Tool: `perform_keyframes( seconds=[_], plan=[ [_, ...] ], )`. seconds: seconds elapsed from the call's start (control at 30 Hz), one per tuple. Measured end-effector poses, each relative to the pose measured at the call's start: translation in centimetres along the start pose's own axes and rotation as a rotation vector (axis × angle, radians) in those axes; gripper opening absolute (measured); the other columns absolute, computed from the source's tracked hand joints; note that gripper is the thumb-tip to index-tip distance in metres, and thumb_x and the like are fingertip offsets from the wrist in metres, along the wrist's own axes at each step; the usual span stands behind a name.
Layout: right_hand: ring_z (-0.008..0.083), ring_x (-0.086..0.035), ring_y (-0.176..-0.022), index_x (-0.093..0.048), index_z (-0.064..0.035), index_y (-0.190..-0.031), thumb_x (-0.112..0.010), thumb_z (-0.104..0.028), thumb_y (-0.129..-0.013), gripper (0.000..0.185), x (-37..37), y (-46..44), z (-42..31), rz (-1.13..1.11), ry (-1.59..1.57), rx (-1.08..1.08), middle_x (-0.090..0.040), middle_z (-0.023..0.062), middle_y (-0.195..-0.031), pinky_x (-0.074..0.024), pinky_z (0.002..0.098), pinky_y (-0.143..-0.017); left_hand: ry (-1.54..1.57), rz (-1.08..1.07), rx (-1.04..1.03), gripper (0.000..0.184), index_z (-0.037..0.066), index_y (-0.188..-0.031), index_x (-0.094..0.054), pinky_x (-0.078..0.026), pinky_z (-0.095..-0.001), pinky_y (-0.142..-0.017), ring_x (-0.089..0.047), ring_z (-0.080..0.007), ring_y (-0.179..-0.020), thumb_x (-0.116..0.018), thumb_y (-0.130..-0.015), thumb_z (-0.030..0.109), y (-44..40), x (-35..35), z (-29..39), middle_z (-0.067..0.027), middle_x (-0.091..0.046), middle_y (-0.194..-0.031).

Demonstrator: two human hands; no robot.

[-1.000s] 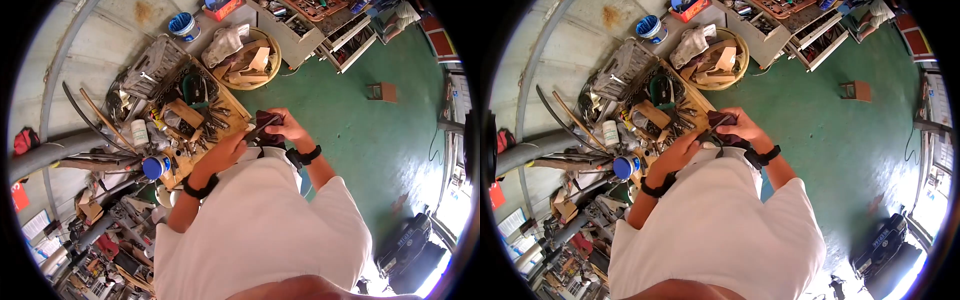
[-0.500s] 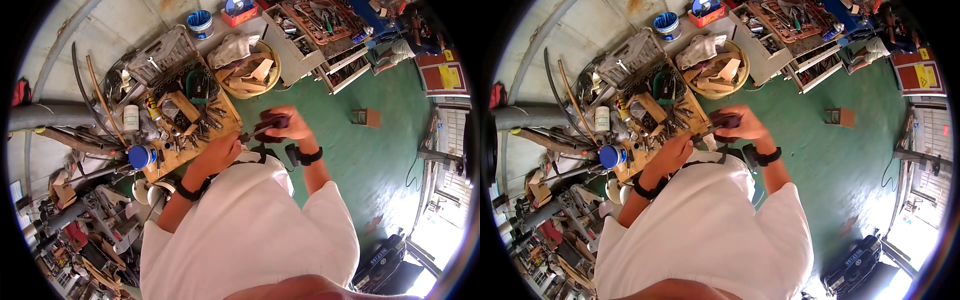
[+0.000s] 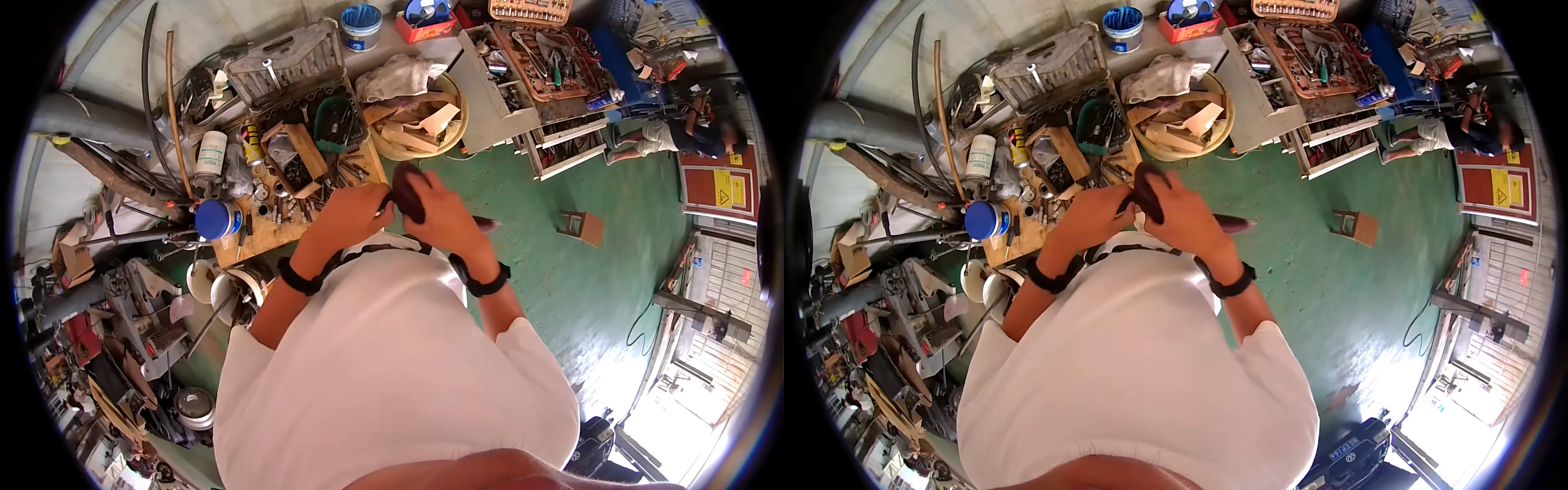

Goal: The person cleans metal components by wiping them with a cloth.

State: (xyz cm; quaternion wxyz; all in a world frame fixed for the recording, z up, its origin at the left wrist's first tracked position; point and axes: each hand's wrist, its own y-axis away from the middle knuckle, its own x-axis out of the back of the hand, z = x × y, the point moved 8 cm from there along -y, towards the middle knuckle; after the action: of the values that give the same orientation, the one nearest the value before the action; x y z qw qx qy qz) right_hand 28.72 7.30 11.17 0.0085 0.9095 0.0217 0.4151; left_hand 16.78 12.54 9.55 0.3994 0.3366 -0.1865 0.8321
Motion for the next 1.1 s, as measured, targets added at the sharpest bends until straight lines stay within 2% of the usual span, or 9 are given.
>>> perform_keyframes(
  seconds=[0.13,0.43,0.6,0.67,0.7,0.8,0.83,1.0,1.1],
  plan=[
    [0.0379,-0.063,-0.086,-0.058,-0.0085,-0.115,-0.076,-0.022,-0.07,0.05,-2.8,0.3,2.0,-0.093,0.179,-0.12,-0.055,0.0158,-0.099,-0.0525,0.048,-0.072,-0.079,-0.097,-0.02,0.021,0.004,-0.09,-0.061,-0.049,-0.045,-0.061,-0.061,-0.0369,-0.069,-0.06,-0.085,0.024,0.8,0.0,-0.1,-0.0167,-0.062,-0.074],
    [0.0314,-0.062,-0.086,-0.066,-0.0124,-0.093,-0.077,-0.027,-0.069,0.03,-3.2,1.6,2.4,-0.114,0.139,0.098,-0.057,0.0083,-0.095,-0.052,0.0421,-0.072,-0.141,-0.236,-0.049,0.022,0.004,-0.082,-0.064,-0.049,-0.0451,-0.062,-0.061,-0.0363,-0.066,-0.061,-0.085,0.026,3.1,-2.3,0.4,-0.0138,-0.061,-0.068],
    [0.0305,-0.064,-0.091,-0.066,-0.0124,-0.101,-0.076,-0.026,-0.071,0.035,-2.7,2.9,12.7,-0.142,0.337,-0.201,-0.062,0.007,-0.102,-0.0523,0.0421,-0.074,-0.226,-0.284,-0.067,0.025,0.004,-0.085,-0.065,-0.049,-0.044,-0.061,-0.061,-0.0362,-0.065,-0.062,-0.084,0.029,3.9,1.1,0.6,-0.0151,-0.063,-0.068],
    [0.029,-0.066,-0.092,-0.065,-0.0079,-0.101,-0.077,-0.024,-0.071,0.036,-0.9,4.5,17.3,-0.021,0.363,-0.26,-0.065,0.0099,-0.102,-0.0531,0.0409,-0.074,0.042,-0.026,-0.027,0.027,0.004,-0.092,-0.068,-0.049,-0.0427,-0.059,-0.061,-0.0374,-0.065,-0.065,-0.082,0.029,5.5,6.0,0.4,-0.0172,-0.065,-0.074],
    [0.029,-0.066,-0.092,-0.065,-0.0079,-0.101,-0.077,-0.024,-0.071,0.036,-0.8,4.6,17.4,-0.037,0.349,-0.256,-0.065,0.0099,-0.102,-0.0531,0.0409,-0.074,-0.049,0.037,-0.021,0.026,0.002,-0.099,-0.068,-0.048,-0.0359,-0.057,-0.063,-0.0281,-0.06,-0.066,-0.085,0.025,6.1,7.1,-0.3,-0.0164,-0.065,-0.072],
    [0.0277,-0.066,-0.085,-0.063,-0.0033,-0.104,-0.078,-0.019,-0.07,0.04,1.5,3.6,15.1,0.188,0.022,-0.374,-0.065,0.0133,-0.097,-0.0531,0.0366,-0.073,0.289,0.129,0.351,0.033,-0.001,-0.11,-0.066,-0.051,-0.0295,-0.06,-0.069,-0.0188,-0.069,-0.065,-0.089,0.025,5.9,9.5,-1.5,-0.0142,-0.069,-0.077],
    [0.0269,-0.065,-0.082,-0.062,-0.0017,-0.106,-0.079,-0.017,-0.07,0.042,1.8,2.6,12.9,0.235,-0.142,-0.29,-0.065,0.0142,-0.095,-0.0525,0.0346,-0.072,0.41,0.223,0.347,0.033,-0.004,-0.11,-0.065,-0.049,-0.023,-0.06,-0.066,-0.0079,-0.071,-0.066,-0.091,0.023,5.6,9.0,-2.5,-0.0103,-0.069,-0.076],
    [0.0252,-0.06,-0.076,-0.061,-0.0003,-0.112,-0.078,-0.012,-0.071,0.046,4.9,0.4,1.9,0.433,-0.387,0.025,-0.062,0.0133,-0.092,-0.0508,0.0314,-0.069,0.642,0.392,0.248,0.03,-0.002,-0.112,-0.066,-0.044,-0.0222,-0.053,-0.055,-0.0055,-0.058,-0.066,-0.093,0.022,3.5,7.6,-0.4,-0.0048,-0.066,-0.073],
    [0.0288,-0.063,-0.078,-0.061,-0.0006,-0.112,-0.077,-0.011,-0.071,0.046,6.9,0.7,-3.1,0.492,-0.228,0.117,-0.061,0.0135,-0.096,-0.0519,0.0333,-0.07,0.368,0.367,0.206,0.029,0.0,-0.107,-0.069,-0.048,-0.0234,-0.056,-0.058,-0.0069,-0.061,-0.07,-0.089,0.022,3.1,8.0,1.7,-0.0065,-0.069,-0.076]
  ],
)
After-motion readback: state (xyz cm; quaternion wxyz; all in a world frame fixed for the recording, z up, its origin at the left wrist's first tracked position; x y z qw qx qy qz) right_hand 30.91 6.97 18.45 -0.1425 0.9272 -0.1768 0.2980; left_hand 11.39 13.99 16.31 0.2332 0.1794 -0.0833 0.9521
